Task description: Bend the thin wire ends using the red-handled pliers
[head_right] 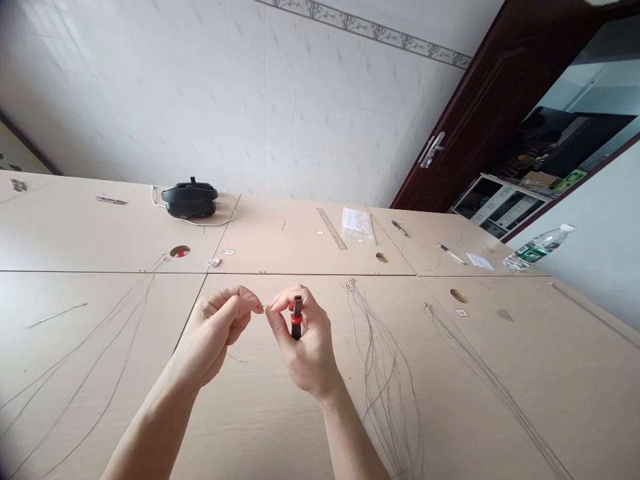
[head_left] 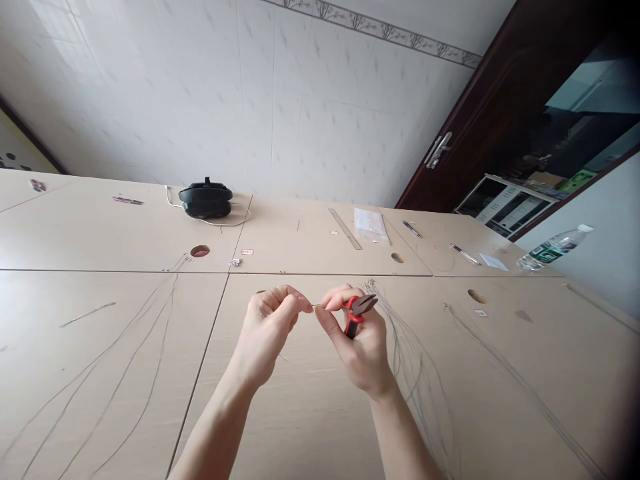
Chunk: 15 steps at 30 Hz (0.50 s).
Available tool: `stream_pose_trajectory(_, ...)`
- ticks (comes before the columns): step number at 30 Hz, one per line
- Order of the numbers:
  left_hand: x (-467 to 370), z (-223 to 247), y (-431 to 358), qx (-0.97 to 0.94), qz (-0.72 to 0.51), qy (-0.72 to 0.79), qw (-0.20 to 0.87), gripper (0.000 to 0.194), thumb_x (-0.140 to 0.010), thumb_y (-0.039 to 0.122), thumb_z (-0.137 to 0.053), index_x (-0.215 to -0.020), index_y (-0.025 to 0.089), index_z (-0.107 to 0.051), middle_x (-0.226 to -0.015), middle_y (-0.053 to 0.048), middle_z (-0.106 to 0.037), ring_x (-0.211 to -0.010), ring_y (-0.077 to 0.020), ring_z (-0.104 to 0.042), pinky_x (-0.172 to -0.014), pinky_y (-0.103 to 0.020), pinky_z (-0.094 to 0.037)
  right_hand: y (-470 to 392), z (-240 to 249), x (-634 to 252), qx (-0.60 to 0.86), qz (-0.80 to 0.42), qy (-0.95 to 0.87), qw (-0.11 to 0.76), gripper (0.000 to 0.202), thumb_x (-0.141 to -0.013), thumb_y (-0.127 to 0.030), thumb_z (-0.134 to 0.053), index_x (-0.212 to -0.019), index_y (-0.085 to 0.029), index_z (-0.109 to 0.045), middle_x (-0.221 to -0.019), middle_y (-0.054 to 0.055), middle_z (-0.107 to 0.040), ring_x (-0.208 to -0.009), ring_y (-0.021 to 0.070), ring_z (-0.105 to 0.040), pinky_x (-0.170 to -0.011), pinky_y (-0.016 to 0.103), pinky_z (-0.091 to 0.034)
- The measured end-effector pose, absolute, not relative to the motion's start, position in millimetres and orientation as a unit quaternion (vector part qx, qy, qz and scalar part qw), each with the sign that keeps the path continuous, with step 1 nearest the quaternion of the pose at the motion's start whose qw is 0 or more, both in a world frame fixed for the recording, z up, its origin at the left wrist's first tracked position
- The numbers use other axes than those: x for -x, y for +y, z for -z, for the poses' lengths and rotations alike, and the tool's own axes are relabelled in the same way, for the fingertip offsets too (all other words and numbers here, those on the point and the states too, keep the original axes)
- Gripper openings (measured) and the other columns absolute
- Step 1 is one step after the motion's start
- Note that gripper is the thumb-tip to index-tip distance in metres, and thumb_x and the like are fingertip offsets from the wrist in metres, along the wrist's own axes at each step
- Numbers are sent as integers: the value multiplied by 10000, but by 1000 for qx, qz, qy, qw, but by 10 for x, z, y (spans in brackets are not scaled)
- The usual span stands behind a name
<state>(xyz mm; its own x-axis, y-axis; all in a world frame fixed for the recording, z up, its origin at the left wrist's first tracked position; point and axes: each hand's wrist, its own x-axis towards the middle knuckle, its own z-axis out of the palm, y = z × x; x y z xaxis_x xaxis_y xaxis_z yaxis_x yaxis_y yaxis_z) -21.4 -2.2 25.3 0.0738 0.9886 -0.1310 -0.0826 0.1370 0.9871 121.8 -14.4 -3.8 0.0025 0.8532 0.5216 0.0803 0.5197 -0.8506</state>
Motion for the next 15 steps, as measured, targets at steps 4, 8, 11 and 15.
stream_pose_trajectory(4,210,-255,-15,-459,-466,489,577,148,-717,272,-571,-599,183,-579,-504,85,-198,-512,-88,-126,-500,-264,-122,-139,41,-1219,376,-316,-632,599,119,-921,-174,-603,-858,-238,-525,-838,3,-580,-811,162,-590,-741,327,-447)
stream_pose_trajectory(8,215,-260,-10,-463,-461,496,572,149,-719,275,-583,-603,182,-582,-504,86,-215,-509,-85,-133,-500,-260,-124,-141,44,-1217,376,-318,-632,599,115,-922,-185,-604,-862,-239,-521,-833,3,-581,-806,163,-591,-739,327,-452)
stream_pose_trajectory(11,219,-269,-13,-463,-457,498,573,152,-724,286,-593,-614,181,-595,-497,88,-219,-505,-83,-136,-490,-261,-108,-144,43,-1215,376,-318,-632,599,118,-922,-187,-602,-858,-241,-519,-826,0,-580,-806,163,-593,-737,325,-452)
stream_pose_trajectory(15,225,-271,-18,-467,-455,499,572,161,-726,290,-600,-611,179,-601,-492,89,-227,-496,-77,-145,-480,-257,-110,-147,36,-1217,375,-316,-634,598,123,-920,-173,-600,-856,-239,-518,-823,-1,-583,-805,161,-592,-733,321,-447)
